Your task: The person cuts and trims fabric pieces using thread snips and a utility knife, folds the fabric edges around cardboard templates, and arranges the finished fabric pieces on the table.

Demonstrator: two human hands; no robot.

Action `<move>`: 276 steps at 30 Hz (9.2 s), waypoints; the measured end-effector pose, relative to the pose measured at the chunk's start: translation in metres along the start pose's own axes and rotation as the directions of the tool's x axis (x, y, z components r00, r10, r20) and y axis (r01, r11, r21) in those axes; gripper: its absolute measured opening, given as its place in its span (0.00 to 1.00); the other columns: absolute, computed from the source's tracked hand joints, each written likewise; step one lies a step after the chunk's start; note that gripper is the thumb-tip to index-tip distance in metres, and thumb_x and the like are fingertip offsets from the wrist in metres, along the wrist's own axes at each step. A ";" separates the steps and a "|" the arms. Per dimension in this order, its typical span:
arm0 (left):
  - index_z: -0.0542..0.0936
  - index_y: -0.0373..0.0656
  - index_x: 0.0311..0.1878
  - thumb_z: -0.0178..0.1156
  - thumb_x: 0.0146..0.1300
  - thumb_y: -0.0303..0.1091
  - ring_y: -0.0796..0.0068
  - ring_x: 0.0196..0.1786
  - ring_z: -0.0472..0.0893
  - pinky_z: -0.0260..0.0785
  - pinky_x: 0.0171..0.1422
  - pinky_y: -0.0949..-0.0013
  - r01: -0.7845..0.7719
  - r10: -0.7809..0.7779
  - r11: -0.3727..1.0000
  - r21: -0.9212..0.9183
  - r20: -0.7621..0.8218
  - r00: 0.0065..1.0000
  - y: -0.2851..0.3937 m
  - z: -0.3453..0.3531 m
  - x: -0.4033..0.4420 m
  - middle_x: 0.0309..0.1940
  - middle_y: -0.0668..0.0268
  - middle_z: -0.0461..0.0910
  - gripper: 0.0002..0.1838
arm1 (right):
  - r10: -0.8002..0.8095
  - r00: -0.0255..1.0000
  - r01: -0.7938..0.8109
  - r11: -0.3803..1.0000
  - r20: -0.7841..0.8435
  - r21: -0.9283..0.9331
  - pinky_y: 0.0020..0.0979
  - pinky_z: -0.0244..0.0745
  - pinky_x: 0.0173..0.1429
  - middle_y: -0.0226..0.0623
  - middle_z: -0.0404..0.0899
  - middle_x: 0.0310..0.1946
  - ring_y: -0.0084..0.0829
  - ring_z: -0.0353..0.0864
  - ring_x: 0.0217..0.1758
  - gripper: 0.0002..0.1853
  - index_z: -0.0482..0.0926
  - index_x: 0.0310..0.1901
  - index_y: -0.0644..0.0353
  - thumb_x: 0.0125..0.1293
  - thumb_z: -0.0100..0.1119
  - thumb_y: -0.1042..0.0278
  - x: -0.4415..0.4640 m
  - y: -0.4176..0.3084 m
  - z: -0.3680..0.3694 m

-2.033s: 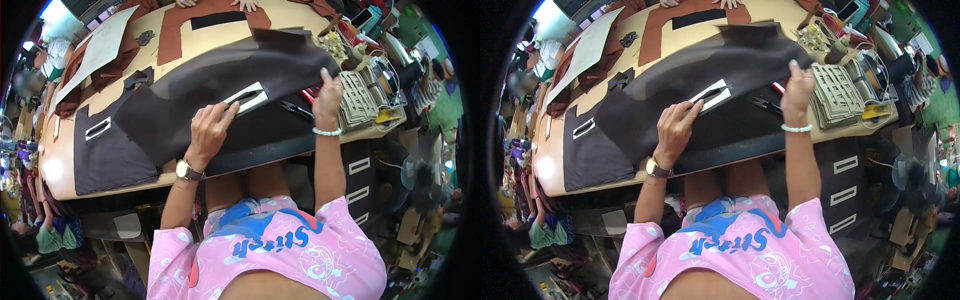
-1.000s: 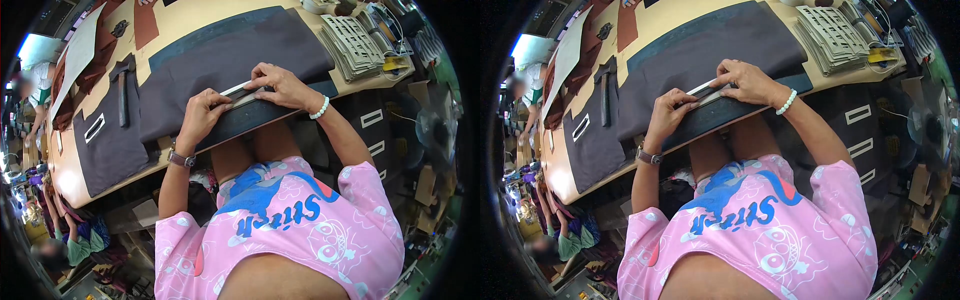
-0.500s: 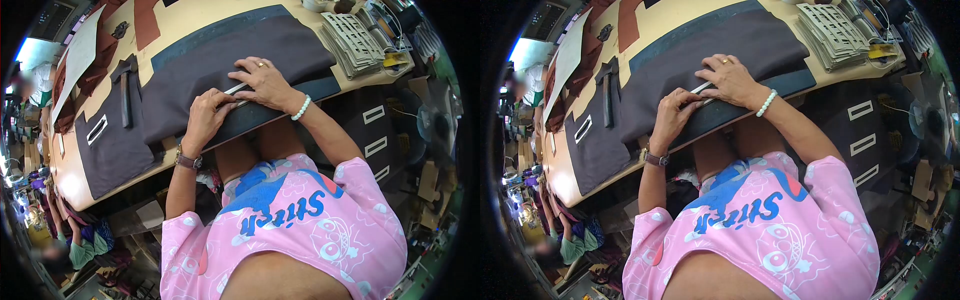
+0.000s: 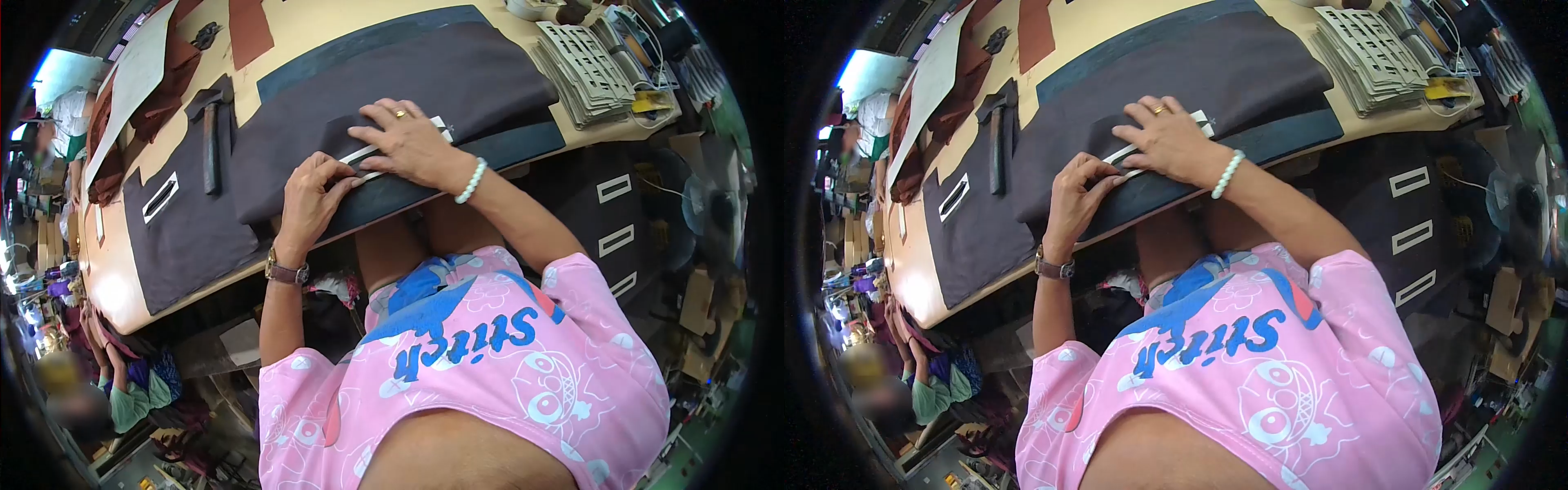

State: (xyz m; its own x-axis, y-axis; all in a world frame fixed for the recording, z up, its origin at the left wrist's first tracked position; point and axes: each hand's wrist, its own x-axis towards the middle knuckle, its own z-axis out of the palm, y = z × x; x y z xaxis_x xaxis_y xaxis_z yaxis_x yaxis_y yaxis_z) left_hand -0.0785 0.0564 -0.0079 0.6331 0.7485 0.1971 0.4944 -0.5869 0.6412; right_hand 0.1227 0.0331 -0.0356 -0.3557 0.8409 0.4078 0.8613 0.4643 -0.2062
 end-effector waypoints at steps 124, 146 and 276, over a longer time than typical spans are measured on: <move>0.76 0.44 0.25 0.58 0.51 0.22 0.84 0.24 0.66 0.55 0.23 0.76 0.248 -0.591 0.807 -0.537 -0.731 0.341 -0.263 -0.321 -0.036 0.23 0.73 0.70 0.05 | 0.305 0.950 -0.310 0.941 0.061 0.136 0.43 0.72 0.54 0.43 0.80 0.44 0.47 0.78 0.50 0.14 0.82 0.45 0.46 0.61 0.54 0.54 0.358 -0.002 0.060; 0.71 0.35 0.60 0.55 0.48 0.22 0.85 0.23 0.68 0.62 0.29 0.80 0.259 -0.551 0.824 -0.503 -0.819 0.163 -0.279 -0.263 -0.137 0.28 0.68 0.77 0.31 | 0.258 0.966 -0.088 0.398 -0.019 0.913 0.22 0.72 0.46 0.32 0.83 0.35 0.19 0.78 0.37 0.12 0.81 0.45 0.66 0.61 0.59 0.72 0.183 -0.104 0.062; 0.62 0.37 0.66 0.54 0.50 0.70 0.47 0.70 0.55 0.46 0.70 0.44 0.865 -0.425 0.411 0.287 -0.779 0.460 -0.248 -0.132 -0.017 0.66 0.45 0.56 0.50 | 0.204 0.932 -0.234 0.970 -0.300 -0.068 0.46 0.75 0.40 0.49 0.81 0.36 0.48 0.81 0.38 0.30 0.64 0.62 0.53 0.54 0.53 0.74 0.321 0.060 0.078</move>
State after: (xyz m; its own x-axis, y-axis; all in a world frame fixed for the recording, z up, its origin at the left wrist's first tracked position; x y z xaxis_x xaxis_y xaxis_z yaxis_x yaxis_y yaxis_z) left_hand -0.2909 0.2304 -0.0724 -0.3829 0.8346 0.3962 0.9219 0.3179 0.2214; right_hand 0.0321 0.3526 0.0136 -0.0472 0.7952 0.6046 0.9432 0.2348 -0.2351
